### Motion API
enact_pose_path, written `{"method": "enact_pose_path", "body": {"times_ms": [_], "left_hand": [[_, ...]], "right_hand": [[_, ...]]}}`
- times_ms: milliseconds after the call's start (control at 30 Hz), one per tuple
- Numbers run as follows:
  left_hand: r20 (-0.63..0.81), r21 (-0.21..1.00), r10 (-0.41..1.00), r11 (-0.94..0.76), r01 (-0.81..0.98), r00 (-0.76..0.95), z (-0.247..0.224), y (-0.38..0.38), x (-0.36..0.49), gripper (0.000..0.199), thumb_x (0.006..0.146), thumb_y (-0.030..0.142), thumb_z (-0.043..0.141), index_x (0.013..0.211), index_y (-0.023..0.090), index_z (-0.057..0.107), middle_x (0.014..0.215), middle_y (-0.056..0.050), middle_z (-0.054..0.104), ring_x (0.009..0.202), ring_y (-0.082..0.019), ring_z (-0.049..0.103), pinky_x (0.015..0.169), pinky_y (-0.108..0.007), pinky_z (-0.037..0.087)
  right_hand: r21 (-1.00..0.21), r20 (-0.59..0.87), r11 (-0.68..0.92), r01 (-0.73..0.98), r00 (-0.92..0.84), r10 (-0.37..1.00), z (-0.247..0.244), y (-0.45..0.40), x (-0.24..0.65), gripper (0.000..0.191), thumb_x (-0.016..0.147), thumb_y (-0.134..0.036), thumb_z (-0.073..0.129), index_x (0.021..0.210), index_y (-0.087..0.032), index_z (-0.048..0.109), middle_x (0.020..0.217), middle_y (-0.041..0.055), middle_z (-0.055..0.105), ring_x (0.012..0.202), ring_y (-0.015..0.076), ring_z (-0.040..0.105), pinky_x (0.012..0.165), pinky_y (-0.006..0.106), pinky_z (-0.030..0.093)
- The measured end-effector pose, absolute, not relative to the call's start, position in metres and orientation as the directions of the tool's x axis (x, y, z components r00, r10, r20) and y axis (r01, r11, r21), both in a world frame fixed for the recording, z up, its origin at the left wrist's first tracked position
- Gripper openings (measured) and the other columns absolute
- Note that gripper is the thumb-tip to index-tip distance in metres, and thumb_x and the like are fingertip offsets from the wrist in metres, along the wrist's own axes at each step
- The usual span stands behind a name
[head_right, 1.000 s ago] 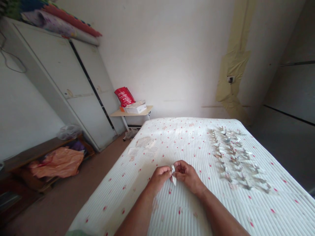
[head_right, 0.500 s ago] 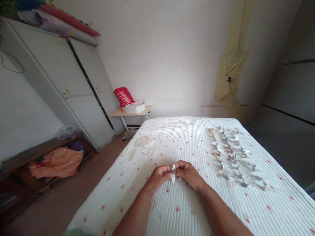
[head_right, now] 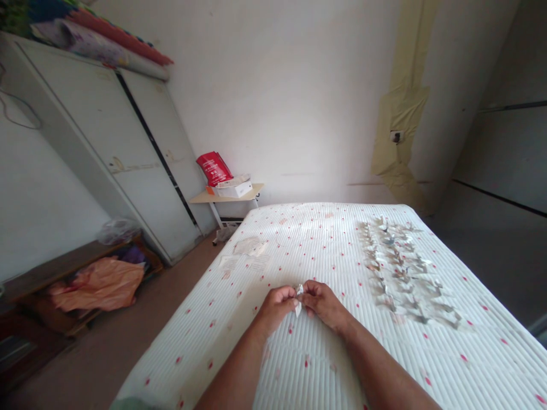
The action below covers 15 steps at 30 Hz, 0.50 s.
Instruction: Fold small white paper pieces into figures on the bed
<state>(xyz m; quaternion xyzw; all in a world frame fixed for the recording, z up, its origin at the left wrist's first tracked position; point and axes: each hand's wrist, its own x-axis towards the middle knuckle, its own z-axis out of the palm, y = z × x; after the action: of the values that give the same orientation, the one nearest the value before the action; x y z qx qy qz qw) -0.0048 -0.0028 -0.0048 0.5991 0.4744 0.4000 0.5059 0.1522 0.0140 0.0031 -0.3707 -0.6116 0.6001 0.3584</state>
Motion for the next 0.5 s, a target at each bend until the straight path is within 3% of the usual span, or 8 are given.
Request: {"method": "enact_pose_path", "body": {"times_ms": [500], "left_hand": [[0.016, 0.966, 0.973, -0.074, 0.249, 0.229, -0.0090, -0.0027, -0.0030, 0.014, 0.068, 0.026, 0.051, 0.058, 0.016, 0.047, 0.055, 0.005, 0.039, 0.054, -0.008, 0.035, 0.052, -0.021, 0.026]], "right_hand": [[-1.000, -0.001, -0.003, -0.006, -0.344, 0.939, 0.0011, 0.0150, 0.1484, 0.031, 0.065, -0.044, 0.067, 0.063, -0.018, 0.051, 0.044, -0.0076, 0.044, 0.040, 0.0063, 0.036, 0.043, 0.021, 0.024]]}}
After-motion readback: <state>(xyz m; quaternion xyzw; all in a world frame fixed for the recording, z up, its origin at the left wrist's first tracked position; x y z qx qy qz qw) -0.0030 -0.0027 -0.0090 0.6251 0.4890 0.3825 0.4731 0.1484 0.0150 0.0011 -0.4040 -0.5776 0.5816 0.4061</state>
